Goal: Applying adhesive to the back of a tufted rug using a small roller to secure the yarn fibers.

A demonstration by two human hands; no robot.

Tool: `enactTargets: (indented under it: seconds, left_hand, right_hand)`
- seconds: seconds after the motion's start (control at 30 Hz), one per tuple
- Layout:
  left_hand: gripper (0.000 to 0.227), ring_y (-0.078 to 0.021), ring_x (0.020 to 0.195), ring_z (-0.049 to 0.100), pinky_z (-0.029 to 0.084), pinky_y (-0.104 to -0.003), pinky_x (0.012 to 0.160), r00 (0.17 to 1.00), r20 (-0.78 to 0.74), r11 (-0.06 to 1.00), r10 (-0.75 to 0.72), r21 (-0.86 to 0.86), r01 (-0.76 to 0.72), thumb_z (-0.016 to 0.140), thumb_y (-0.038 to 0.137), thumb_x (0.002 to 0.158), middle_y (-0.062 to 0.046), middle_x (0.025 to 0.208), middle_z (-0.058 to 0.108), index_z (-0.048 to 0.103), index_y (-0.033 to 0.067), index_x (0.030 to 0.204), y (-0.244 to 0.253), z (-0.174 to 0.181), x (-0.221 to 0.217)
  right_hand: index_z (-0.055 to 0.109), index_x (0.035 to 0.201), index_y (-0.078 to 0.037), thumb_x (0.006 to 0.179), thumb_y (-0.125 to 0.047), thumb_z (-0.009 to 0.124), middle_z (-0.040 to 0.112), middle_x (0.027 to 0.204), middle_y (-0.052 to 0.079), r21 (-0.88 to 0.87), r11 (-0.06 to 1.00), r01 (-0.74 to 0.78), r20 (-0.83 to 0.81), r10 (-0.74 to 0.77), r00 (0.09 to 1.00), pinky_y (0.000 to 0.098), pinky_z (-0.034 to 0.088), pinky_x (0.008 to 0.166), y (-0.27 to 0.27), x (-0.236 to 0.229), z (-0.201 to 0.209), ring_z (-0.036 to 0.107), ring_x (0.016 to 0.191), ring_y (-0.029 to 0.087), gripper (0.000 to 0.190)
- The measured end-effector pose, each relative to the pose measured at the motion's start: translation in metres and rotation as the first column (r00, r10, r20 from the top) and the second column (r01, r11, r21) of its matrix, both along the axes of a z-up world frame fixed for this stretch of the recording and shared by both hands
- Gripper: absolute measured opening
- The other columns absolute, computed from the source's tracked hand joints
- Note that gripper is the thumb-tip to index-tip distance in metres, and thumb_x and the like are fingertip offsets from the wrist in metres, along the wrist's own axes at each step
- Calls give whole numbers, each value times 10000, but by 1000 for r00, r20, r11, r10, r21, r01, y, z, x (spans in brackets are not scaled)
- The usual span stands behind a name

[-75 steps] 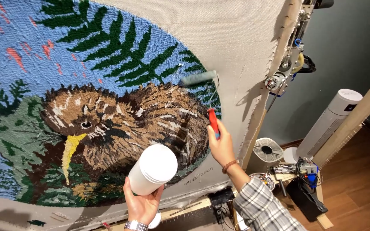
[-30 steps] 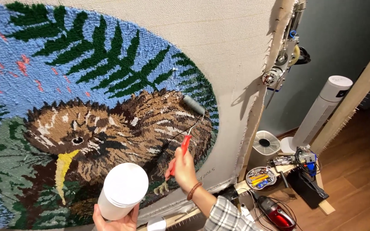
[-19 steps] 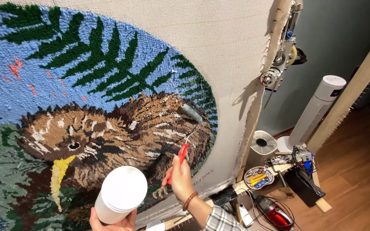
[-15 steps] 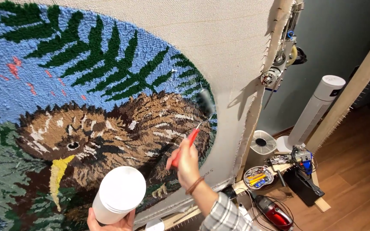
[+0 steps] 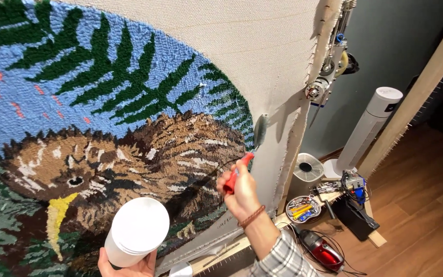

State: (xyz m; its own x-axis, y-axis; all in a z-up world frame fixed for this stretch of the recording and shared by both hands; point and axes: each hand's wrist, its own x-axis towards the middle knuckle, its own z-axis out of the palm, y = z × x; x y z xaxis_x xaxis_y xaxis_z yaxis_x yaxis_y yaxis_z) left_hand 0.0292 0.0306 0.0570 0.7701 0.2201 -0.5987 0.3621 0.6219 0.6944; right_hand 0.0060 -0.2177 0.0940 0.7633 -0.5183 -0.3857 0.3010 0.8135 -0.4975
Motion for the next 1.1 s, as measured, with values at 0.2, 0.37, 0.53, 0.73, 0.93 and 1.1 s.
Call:
enactTargets:
  seconds: [0.2,0.37,0.53,0.73,0.93,1.1]
  left_hand:
    - [848,-348,1311,570,578,-425,937,995,-43,995,-92,-37,90,420,830,891,-98,1510,509,464,319,1567,-6,-4,4]
    - [883,-358,1283,595,592,-415,882,990,-30,988,-137,-69,135,445,863,867,-103,1503,517,470,321,1564,-1,-16,6]
    - [891,-348,1302,591,594,-412,923,988,-78,987,-132,-101,124,473,865,864,-116,1501,516,447,322,1569,-1,-21,11]
    - [954,-346,1271,617,604,-417,862,983,-32,974,-181,-142,175,494,888,839,-122,1486,542,444,287,1577,7,-42,15]
    - [986,-370,1297,599,609,-431,918,981,-70,971,-180,-171,166,499,906,846,-123,1526,510,432,270,1597,12,-48,17]
    - [963,-355,1294,597,606,-428,899,985,-42,973,-168,-164,159,510,877,855,-125,1509,515,432,253,1585,6,-47,22]
  right_hand:
    - [556,961,-55,1147,-286,484,537,614,63,-135,970,-201,-27,199,980,330,437,432,43,-21,-21,487,464,182,306]
    - [535,965,-74,1149,-283,458,522,619,50,-175,973,-151,-17,150,989,321,414,405,16,-17,-33,470,463,169,289]
    - [515,985,-79,1158,-296,457,502,590,32,-162,957,-242,-69,233,970,289,394,383,20,-23,-41,465,427,148,284]
    - [514,962,-88,1170,-330,433,490,586,12,-170,964,-205,-25,204,979,274,363,370,14,-22,-48,426,418,126,329]
    - [495,979,-116,1131,-326,469,468,602,4,-198,971,-137,-85,122,989,290,332,390,0,-19,-49,407,447,133,260]
    - [511,1011,-80,1141,-308,475,479,608,25,-174,964,-203,-78,192,978,282,346,355,18,-21,-63,408,432,134,265]
